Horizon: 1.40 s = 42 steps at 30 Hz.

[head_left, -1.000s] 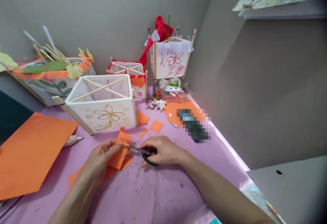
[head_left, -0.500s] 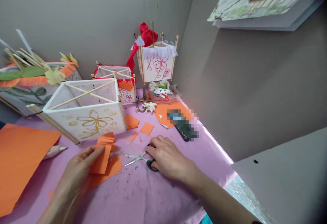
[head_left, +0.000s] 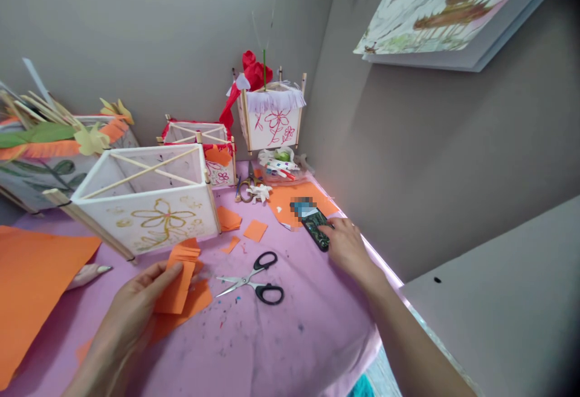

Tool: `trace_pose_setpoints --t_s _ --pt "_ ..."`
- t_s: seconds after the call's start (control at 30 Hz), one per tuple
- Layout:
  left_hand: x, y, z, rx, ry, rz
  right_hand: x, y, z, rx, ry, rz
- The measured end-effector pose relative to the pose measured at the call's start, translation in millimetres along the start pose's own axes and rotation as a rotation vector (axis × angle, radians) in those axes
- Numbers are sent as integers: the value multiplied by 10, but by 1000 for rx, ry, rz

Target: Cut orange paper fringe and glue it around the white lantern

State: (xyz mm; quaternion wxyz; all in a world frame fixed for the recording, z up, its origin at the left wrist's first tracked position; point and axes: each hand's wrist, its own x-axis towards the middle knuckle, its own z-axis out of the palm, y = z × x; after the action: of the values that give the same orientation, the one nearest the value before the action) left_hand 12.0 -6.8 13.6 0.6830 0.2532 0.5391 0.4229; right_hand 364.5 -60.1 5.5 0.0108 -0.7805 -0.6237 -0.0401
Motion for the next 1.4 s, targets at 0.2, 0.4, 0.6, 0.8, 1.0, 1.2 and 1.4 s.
trace_pose_setpoints --t_s 0.2,0.4,0.6,0.8,1.0,1.2,1.4 --pt "-6 -11 -1 46 -3 4 105 -686 -252 213 -55 -388" --pt "-33 13 29 44 9 -9 -109 -977 -297 277 -184 -628" --pt "-38 15 32 24 38 -23 -183 -1014 -310 234 -178 -703" --pt "-9 12 -5 56 18 -17 -233 -1082 -331 190 -172 -757" --pt "35 -22 -50 32 37 29 -183 -935 -403 352 -256 -691" --pt "-10 8 -4 3 45 19 -138 -851 -363 284 -314 -634" --pt "-15 6 19 -4 46 -15 -136 -722 -475 275 -358 -625"
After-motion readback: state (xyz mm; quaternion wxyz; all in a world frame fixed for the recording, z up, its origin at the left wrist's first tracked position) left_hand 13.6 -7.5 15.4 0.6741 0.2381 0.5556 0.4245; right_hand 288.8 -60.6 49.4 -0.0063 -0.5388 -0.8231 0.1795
